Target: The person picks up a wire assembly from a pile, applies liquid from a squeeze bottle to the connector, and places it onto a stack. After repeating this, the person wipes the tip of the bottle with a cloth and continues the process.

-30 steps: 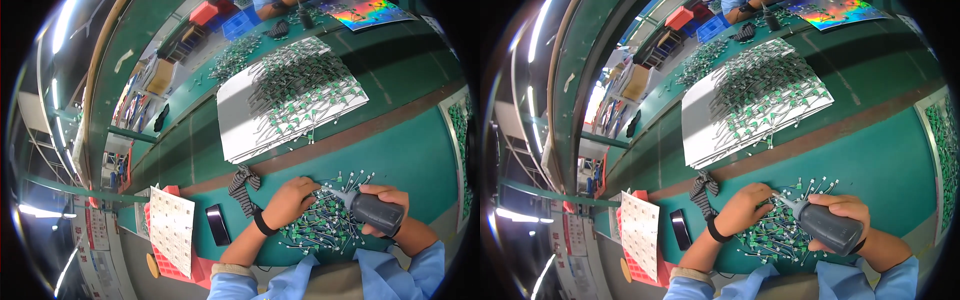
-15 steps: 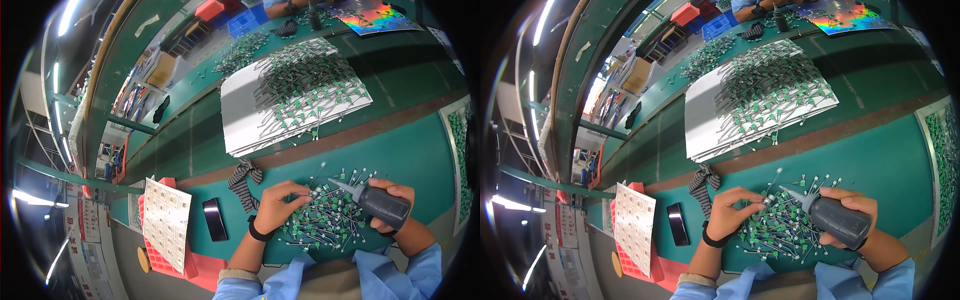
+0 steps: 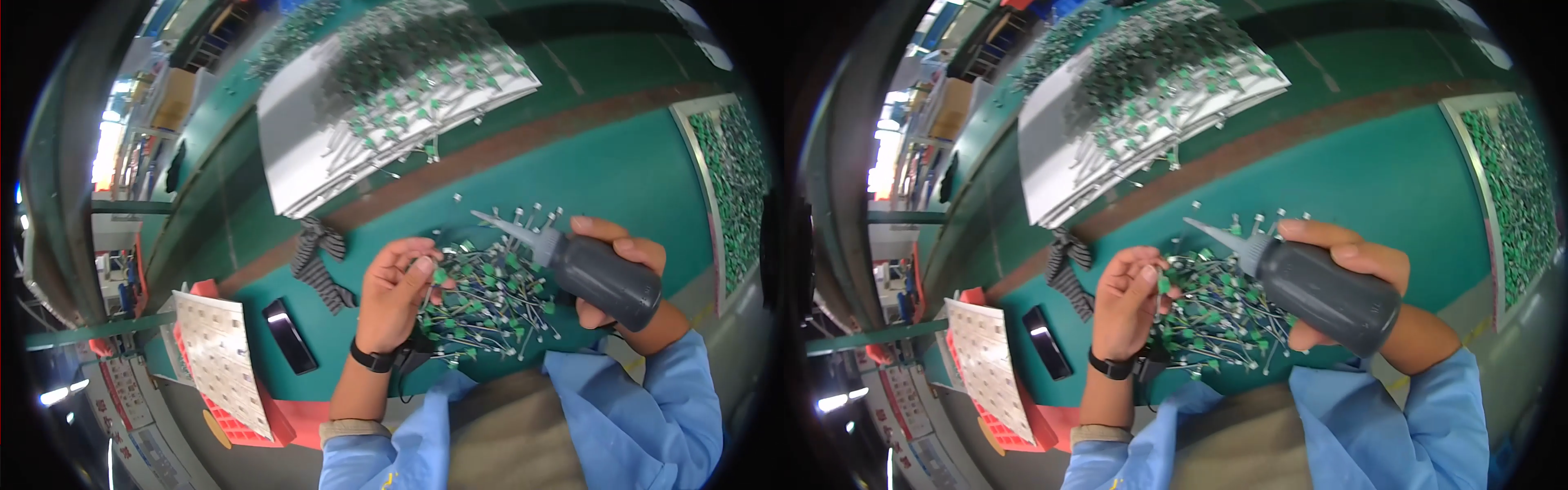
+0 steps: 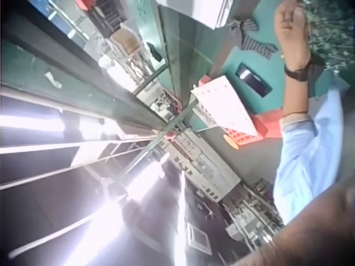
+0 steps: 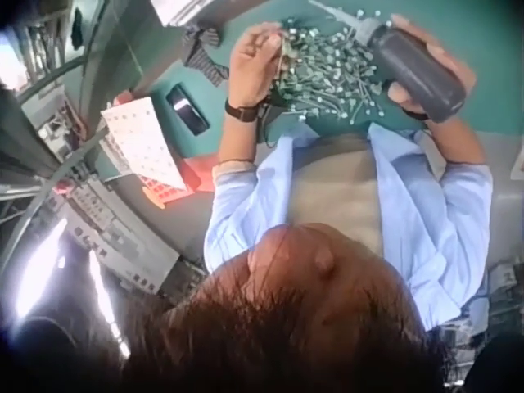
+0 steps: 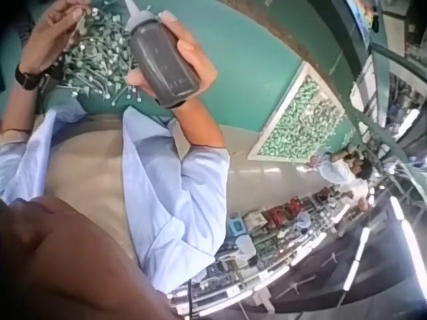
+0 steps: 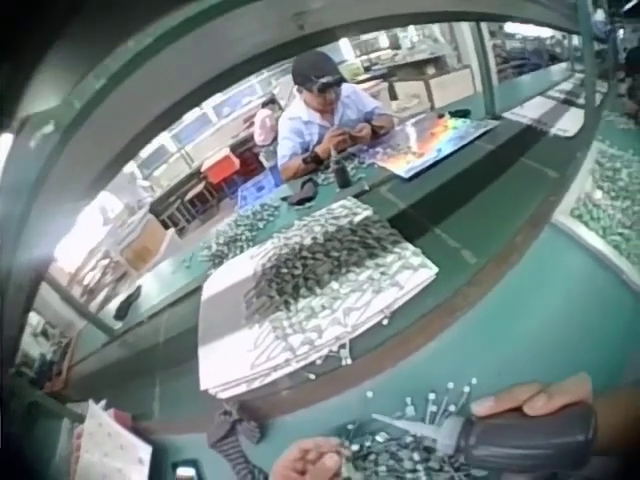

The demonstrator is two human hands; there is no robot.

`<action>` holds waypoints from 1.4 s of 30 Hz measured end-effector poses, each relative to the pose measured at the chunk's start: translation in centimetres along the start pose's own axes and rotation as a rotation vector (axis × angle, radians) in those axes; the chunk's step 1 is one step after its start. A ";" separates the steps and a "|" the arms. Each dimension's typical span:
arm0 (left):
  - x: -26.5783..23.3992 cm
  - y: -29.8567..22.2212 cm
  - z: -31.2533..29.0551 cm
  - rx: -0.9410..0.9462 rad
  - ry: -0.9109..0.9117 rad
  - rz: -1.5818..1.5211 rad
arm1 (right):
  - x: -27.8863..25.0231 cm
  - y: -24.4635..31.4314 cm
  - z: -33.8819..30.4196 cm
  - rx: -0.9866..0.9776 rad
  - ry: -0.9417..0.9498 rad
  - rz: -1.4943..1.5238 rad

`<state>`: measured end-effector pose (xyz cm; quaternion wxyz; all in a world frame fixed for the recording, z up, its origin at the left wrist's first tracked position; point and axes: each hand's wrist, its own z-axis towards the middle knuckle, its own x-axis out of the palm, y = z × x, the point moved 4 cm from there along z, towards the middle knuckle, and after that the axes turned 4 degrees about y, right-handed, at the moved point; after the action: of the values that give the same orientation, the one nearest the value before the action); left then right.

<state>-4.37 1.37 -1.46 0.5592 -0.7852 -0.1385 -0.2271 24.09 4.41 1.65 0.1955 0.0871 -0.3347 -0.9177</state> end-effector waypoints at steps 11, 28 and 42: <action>1.8 1.0 0.5 0.068 -0.035 0.091 | -0.3 -0.1 -0.3 -0.021 0.043 0.034; 0.6 0.9 -0.8 -0.204 0.150 -0.084 | 0.8 0.2 -0.3 -0.070 -0.005 0.020; 4.1 3.0 -2.0 0.116 0.028 0.208 | 2.9 2.3 0.5 -0.200 0.112 -0.220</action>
<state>0.13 -1.71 -1.25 0.6262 -0.7584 -0.0614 -0.1703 22.03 1.92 3.46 0.1199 0.1543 -0.2185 -0.9561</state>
